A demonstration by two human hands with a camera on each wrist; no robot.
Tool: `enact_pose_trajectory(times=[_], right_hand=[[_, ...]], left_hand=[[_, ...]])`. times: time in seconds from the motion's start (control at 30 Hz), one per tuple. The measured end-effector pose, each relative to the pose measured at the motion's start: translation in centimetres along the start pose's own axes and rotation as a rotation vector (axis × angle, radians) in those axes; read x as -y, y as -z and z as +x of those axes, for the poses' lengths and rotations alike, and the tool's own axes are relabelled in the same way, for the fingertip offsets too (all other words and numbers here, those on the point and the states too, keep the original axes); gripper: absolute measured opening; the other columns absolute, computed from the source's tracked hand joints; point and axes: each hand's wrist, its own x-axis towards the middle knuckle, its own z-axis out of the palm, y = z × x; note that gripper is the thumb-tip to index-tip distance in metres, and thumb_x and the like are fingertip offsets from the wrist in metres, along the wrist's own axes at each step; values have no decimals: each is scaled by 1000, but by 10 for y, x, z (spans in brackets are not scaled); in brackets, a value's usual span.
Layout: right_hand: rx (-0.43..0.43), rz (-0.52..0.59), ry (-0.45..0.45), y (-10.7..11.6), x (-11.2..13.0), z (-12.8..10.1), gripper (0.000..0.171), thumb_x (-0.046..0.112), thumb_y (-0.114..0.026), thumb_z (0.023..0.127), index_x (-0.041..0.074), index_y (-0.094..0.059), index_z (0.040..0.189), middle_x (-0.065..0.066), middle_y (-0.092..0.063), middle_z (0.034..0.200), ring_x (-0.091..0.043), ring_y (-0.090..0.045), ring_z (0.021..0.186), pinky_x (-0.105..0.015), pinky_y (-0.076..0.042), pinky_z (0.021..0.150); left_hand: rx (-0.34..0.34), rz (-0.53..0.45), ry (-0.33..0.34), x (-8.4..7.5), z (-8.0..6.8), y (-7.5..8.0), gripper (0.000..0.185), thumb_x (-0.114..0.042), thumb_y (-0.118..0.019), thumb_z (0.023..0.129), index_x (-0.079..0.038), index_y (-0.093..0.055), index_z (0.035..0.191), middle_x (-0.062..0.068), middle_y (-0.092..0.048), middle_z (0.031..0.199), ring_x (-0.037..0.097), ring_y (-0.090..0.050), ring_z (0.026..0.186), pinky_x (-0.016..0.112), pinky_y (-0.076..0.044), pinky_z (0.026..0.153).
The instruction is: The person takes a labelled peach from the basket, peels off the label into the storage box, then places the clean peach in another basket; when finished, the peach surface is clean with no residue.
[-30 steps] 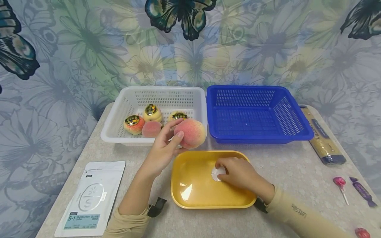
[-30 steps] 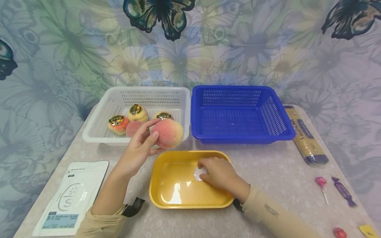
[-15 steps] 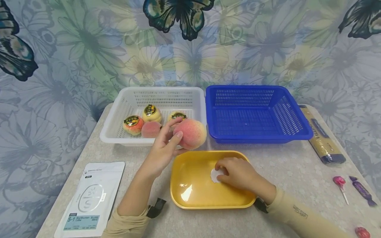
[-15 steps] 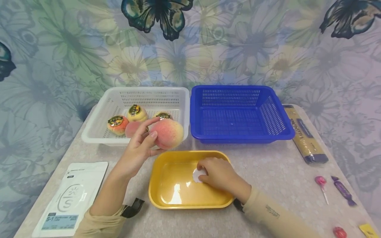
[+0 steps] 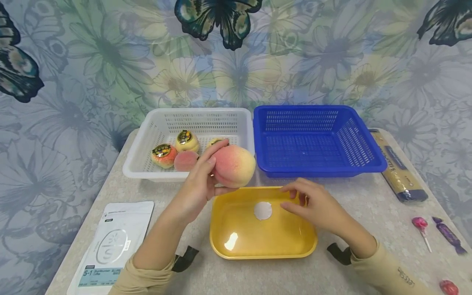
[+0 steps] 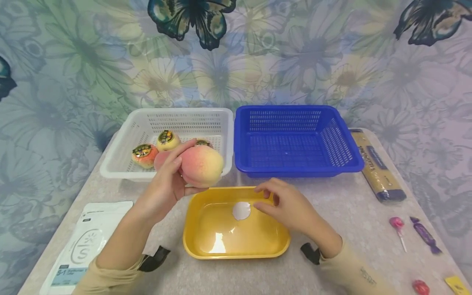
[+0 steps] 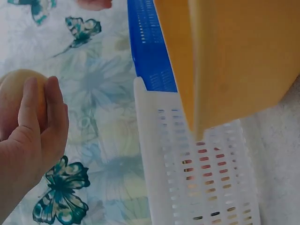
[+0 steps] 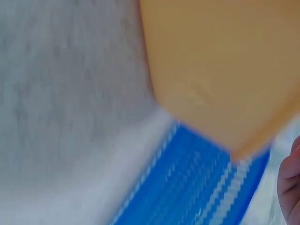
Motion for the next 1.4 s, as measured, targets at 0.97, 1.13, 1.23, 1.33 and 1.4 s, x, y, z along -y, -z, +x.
enact_pose_trajectory(times=[0.97,1.13,1.23,1.33,1.4], right_hand=[[-439,-47,-414,90,-102,-29,82,32,-82,82,5,-42,149,-24,-23,155,-44,-11,143,-74,-15,106],[-420,-38,-463,93,-115,-32,95,36,-80,83,6,-27,156,-22,-11,161,-44,-5,146,-76,-12,109],[-406,-32,-484,94,-122,-33,100,38,-80,83,7,-21,158,-21,-6,162,-45,-2,147,-76,-11,110],[-392,-19,-508,94,-127,-33,104,40,-79,83,8,-16,159,-20,-2,163,-45,0,148,-76,-11,110],[-393,-15,-522,96,-129,-33,105,42,-79,83,7,-15,159,-20,-1,163,-45,0,148,-76,-11,111]], left_hand=[[203,137,-95,-24,69,-59,67,-10,-72,90,-37,-43,143,5,-47,141,31,-69,104,45,-60,85],[174,161,-90,-14,98,-75,66,-17,-76,88,-39,-43,140,4,-50,137,27,-69,103,41,-60,84],[144,207,-83,-5,116,-86,66,-23,-78,87,-40,-42,140,3,-52,134,23,-67,104,35,-59,86],[126,241,-59,6,132,-97,66,-29,-78,87,-39,-41,140,3,-54,132,18,-63,109,31,-55,91],[115,242,-44,14,143,-105,66,-31,-78,86,-38,-41,140,3,-55,131,17,-61,112,30,-53,94]])
